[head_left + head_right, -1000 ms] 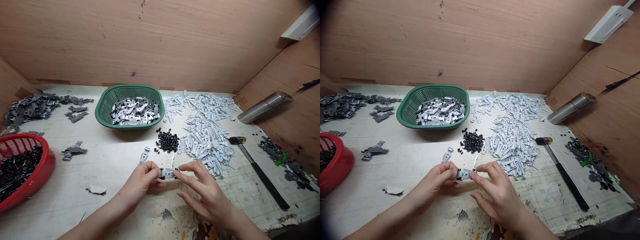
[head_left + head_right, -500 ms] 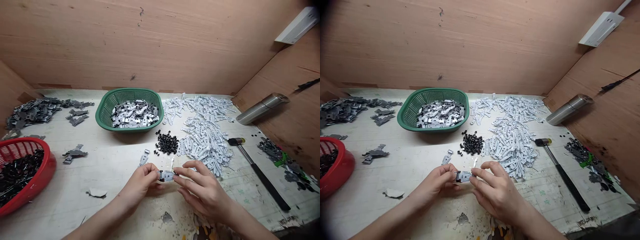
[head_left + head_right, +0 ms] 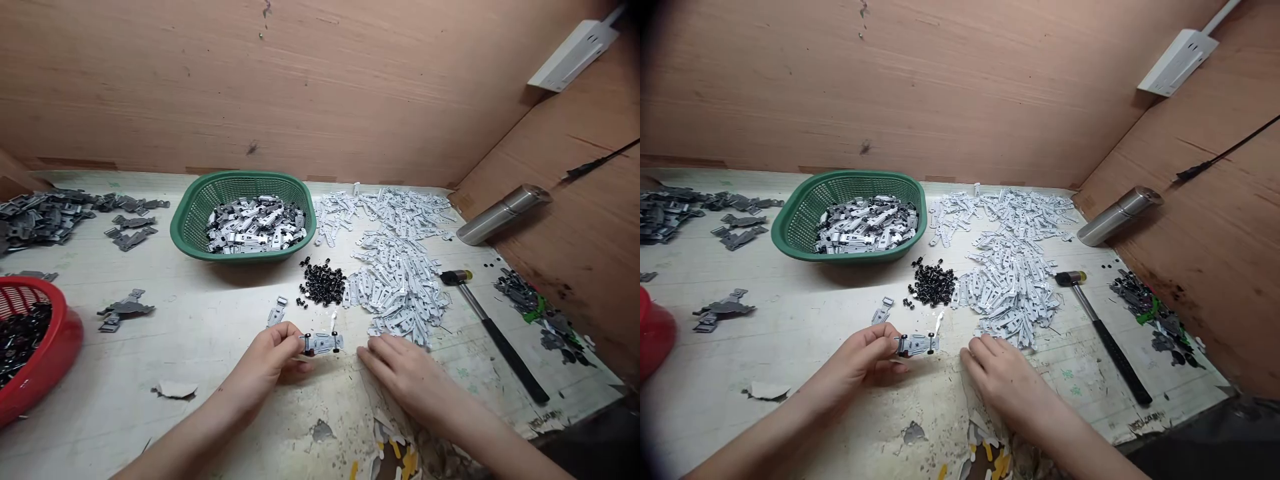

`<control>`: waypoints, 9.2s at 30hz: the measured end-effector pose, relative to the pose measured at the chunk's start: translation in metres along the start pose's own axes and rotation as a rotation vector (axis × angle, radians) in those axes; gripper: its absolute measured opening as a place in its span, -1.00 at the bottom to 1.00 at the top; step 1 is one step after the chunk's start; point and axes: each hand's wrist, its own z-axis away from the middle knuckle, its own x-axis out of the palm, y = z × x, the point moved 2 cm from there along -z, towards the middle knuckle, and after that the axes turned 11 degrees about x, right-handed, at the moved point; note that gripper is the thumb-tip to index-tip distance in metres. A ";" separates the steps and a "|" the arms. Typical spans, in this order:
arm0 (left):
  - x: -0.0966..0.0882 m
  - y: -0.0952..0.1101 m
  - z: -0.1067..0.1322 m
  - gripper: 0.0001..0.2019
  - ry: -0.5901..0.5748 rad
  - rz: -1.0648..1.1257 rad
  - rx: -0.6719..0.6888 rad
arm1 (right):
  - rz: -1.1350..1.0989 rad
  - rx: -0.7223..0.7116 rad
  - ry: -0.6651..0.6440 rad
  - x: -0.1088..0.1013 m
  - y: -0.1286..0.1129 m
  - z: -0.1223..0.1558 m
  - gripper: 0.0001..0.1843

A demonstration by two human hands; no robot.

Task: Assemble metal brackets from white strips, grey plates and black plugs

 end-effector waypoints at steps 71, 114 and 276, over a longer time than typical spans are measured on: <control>0.007 0.014 0.012 -0.79 -0.095 -0.209 0.246 | -1.649 0.508 -0.343 0.006 -0.049 -0.052 -0.65; 0.002 -0.004 0.002 -0.85 -0.201 -0.052 -0.097 | -0.908 0.512 -0.154 -0.008 0.003 -0.076 -0.90; 0.003 -0.003 0.003 -0.77 0.020 0.035 -0.019 | -1.652 0.739 -0.282 -0.011 -0.023 -0.041 -0.73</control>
